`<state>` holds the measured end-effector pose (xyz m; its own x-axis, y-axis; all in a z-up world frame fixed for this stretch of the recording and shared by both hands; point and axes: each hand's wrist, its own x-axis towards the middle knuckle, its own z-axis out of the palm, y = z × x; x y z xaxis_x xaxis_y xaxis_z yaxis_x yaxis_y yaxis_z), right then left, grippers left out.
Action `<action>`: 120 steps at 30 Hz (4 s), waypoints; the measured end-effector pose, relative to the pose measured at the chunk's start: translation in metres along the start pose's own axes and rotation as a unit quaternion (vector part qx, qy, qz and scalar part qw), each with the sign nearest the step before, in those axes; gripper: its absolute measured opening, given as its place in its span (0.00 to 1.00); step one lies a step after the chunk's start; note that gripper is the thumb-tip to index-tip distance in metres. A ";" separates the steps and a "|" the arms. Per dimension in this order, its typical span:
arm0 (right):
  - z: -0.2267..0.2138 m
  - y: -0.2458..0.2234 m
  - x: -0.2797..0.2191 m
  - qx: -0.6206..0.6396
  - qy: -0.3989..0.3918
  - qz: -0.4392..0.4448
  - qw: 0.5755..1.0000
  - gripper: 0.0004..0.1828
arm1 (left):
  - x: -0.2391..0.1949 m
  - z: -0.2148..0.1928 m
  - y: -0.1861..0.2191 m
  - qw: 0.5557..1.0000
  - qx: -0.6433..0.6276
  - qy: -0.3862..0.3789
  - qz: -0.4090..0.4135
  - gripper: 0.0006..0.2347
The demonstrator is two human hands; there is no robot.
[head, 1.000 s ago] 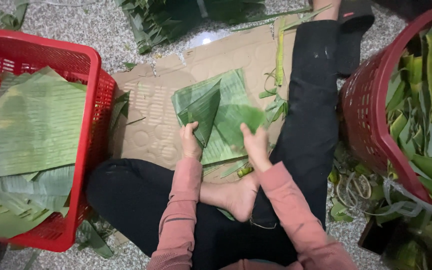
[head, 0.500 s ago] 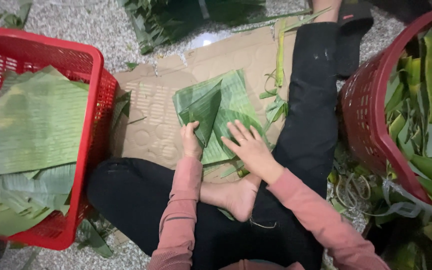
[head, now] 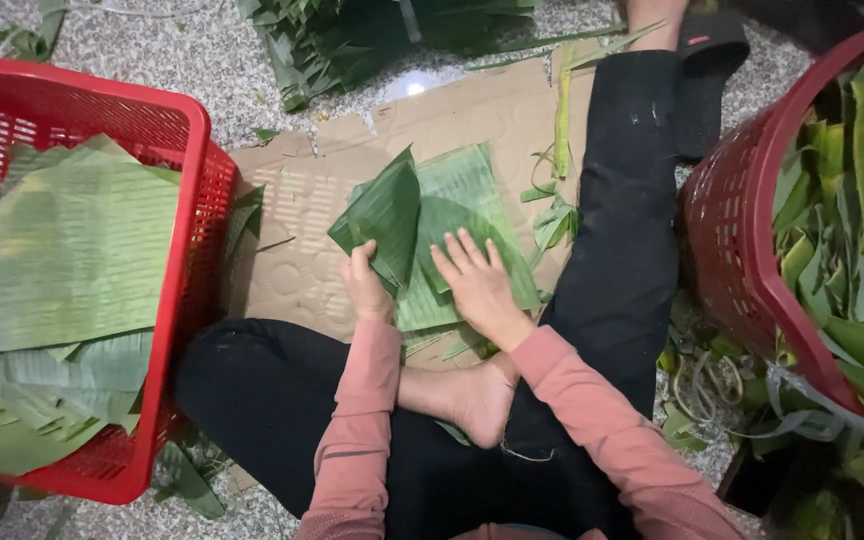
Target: Trimming and folding banana leaves into uniform rectangular pieces for food packaging.
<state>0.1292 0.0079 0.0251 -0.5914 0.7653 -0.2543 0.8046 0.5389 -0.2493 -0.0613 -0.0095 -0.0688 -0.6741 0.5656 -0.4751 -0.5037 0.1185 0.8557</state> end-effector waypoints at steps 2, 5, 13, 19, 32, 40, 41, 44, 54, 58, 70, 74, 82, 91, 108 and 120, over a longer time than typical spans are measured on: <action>0.009 -0.005 0.005 -0.004 -0.028 0.003 1.000 0.42 | -0.014 0.002 0.014 0.997 0.056 -0.018 0.050 0.11; 0.034 -0.001 0.007 -0.056 0.068 -0.041 0.995 0.36 | -0.040 0.012 0.038 0.883 0.430 -0.095 0.165 0.13; 0.141 0.097 0.017 0.534 0.210 0.048 0.818 0.14 | -0.055 0.025 -0.042 0.540 0.628 -0.306 0.469 0.37; 0.060 0.062 0.014 0.636 0.174 0.232 0.715 0.35 | -0.089 0.032 -0.011 0.483 0.680 -0.309 0.457 0.33; 0.053 0.040 0.019 0.495 0.175 0.290 0.801 0.32 | -0.066 0.028 -0.022 0.591 0.634 -0.266 0.422 0.21; 0.041 0.012 0.019 0.163 0.287 -0.012 0.944 0.31 | -0.063 0.031 -0.004 0.519 0.715 -0.273 0.379 0.27; 0.041 0.014 0.021 0.162 0.287 -0.013 0.944 0.31 | -0.055 0.033 0.001 0.521 0.714 -0.272 0.380 0.27; 0.045 0.019 0.019 0.173 0.212 0.014 0.962 0.34 | -0.030 0.029 0.011 0.531 0.707 -0.309 0.350 0.30; 0.040 0.008 0.014 0.032 0.123 -0.057 0.990 0.29 | 0.043 -0.066 0.180 0.737 0.443 -0.015 0.509 0.19; 0.051 0.020 0.015 -0.005 0.102 -0.060 0.993 0.30 | 0.157 -0.214 0.219 0.587 0.594 0.176 0.522 0.32; 0.041 0.010 0.013 0.010 0.091 -0.048 0.995 0.30 | 0.183 -0.330 0.214 0.786 0.523 0.300 0.140 0.16; 0.041 0.009 0.012 0.023 0.086 -0.040 0.995 0.29 | 0.104 -0.247 0.260 0.701 0.568 0.349 0.256 0.13; 0.047 0.009 0.014 0.103 0.176 -0.076 0.976 0.32 | -0.116 -0.055 0.344 0.767 0.371 0.067 0.519 0.02; 0.046 0.007 0.016 0.106 0.179 -0.061 0.976 0.31 | -0.150 0.020 0.245 0.982 0.019 -0.085 0.167 0.03; 0.107 0.013 0.023 0.314 0.149 0.054 0.936 0.23 | -0.046 0.001 0.088 0.585 0.724 -0.063 0.361 0.09; 0.112 0.042 0.038 0.427 0.172 0.145 0.876 0.21 | -0.032 0.030 0.019 0.551 0.618 -0.411 0.383 0.24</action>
<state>0.1348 0.0199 -0.0995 -0.1998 0.9664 -0.1621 0.4981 -0.0423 -0.8661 -0.0330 -0.0012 -0.0309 0.2944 0.9538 -0.0595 0.8518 -0.2336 0.4689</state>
